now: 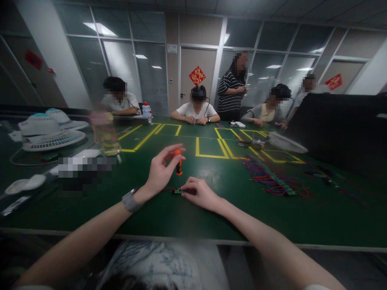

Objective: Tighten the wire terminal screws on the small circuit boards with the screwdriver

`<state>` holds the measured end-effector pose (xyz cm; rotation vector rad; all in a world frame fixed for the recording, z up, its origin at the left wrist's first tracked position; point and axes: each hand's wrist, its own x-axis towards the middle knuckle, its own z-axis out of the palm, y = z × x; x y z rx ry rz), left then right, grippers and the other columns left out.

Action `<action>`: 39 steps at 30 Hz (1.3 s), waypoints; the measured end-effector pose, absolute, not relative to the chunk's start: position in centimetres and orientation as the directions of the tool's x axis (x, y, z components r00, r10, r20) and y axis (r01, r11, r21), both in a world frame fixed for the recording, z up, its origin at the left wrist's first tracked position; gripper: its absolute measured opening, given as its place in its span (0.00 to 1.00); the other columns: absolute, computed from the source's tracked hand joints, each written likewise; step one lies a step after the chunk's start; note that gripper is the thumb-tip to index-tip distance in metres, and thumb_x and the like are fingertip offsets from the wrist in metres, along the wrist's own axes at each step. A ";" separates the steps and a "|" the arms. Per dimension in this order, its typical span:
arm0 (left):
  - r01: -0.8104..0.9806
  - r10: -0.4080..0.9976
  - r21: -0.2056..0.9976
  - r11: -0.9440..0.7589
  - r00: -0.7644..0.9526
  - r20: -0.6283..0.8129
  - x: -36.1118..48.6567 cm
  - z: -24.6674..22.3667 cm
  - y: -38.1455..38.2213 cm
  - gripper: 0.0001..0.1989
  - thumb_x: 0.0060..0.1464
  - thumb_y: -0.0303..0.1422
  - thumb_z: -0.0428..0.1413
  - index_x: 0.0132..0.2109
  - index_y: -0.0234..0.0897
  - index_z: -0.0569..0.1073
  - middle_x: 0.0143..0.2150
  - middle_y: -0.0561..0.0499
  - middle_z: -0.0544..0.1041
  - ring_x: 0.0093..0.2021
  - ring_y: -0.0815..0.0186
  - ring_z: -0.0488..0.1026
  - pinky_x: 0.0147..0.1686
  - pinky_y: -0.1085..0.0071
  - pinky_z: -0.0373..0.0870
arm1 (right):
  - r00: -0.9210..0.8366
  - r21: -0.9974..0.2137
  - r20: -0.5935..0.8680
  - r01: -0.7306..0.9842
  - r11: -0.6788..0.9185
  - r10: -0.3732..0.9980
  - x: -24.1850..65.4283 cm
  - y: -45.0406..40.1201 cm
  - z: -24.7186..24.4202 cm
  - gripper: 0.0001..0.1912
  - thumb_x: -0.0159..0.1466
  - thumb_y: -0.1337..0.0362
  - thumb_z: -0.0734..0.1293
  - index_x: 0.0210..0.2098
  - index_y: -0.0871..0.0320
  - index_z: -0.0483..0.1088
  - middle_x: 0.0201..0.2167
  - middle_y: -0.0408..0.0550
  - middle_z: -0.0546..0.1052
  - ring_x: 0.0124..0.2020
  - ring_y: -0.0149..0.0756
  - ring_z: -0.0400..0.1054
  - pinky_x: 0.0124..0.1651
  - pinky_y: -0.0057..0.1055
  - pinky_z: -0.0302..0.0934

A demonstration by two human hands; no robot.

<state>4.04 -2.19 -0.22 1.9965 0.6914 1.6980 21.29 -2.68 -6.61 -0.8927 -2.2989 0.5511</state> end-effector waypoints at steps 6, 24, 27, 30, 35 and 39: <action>0.223 0.548 0.514 -0.828 0.130 0.826 3.7 0.1 -2.4 0.10 0.59 0.34 0.53 0.46 0.40 0.76 0.43 0.48 0.72 0.44 0.66 0.71 0.45 0.69 0.68 | -0.590 -0.554 0.386 0.466 0.690 0.709 21.3 -2.8 -6.5 0.10 0.61 0.64 0.67 0.40 0.59 0.77 0.32 0.48 0.73 0.31 0.32 0.68 0.35 0.29 0.64; 0.087 0.577 0.572 -0.816 0.202 0.792 3.7 -0.1 -2.5 0.17 0.64 0.33 0.45 0.56 0.41 0.70 0.49 0.46 0.72 0.43 0.67 0.72 0.45 0.68 0.69 | -0.593 -0.563 0.377 0.463 0.685 0.711 21.3 -2.8 -6.6 0.10 0.61 0.66 0.68 0.40 0.61 0.77 0.33 0.49 0.73 0.32 0.33 0.68 0.37 0.30 0.64; 0.009 0.634 0.645 -0.764 0.193 0.749 3.9 -0.4 -2.4 0.18 0.63 0.34 0.47 0.59 0.39 0.67 0.52 0.44 0.74 0.40 0.67 0.75 0.41 0.69 0.72 | -0.595 -0.562 0.381 0.459 0.689 0.707 21.3 -2.7 -6.6 0.10 0.61 0.66 0.68 0.40 0.61 0.77 0.33 0.49 0.73 0.31 0.33 0.68 0.36 0.29 0.63; 0.079 0.610 0.605 -0.792 0.137 0.781 4.0 -0.3 -2.4 0.16 0.58 0.34 0.55 0.53 0.38 0.72 0.45 0.47 0.77 0.39 0.67 0.74 0.41 0.70 0.71 | -0.592 -0.558 0.384 0.462 0.689 0.708 21.2 -2.7 -6.5 0.09 0.60 0.66 0.68 0.40 0.60 0.77 0.32 0.49 0.73 0.30 0.33 0.68 0.34 0.28 0.62; 0.236 0.514 0.478 -0.846 0.129 0.848 3.8 -0.1 -2.4 0.13 0.55 0.35 0.58 0.48 0.40 0.76 0.40 0.49 0.70 0.41 0.67 0.70 0.44 0.70 0.69 | -0.590 -0.547 0.393 0.466 0.695 0.705 21.3 -2.7 -6.6 0.09 0.60 0.66 0.68 0.40 0.59 0.77 0.32 0.48 0.73 0.31 0.32 0.68 0.35 0.28 0.62; 0.123 0.580 0.567 -0.814 0.197 0.790 3.7 -0.3 -2.3 0.17 0.64 0.33 0.46 0.56 0.41 0.69 0.51 0.45 0.71 0.48 0.65 0.71 0.48 0.68 0.68 | -0.596 -0.551 0.392 0.458 0.698 0.701 21.3 -2.7 -6.7 0.09 0.61 0.66 0.68 0.40 0.59 0.77 0.32 0.48 0.73 0.31 0.32 0.68 0.36 0.29 0.63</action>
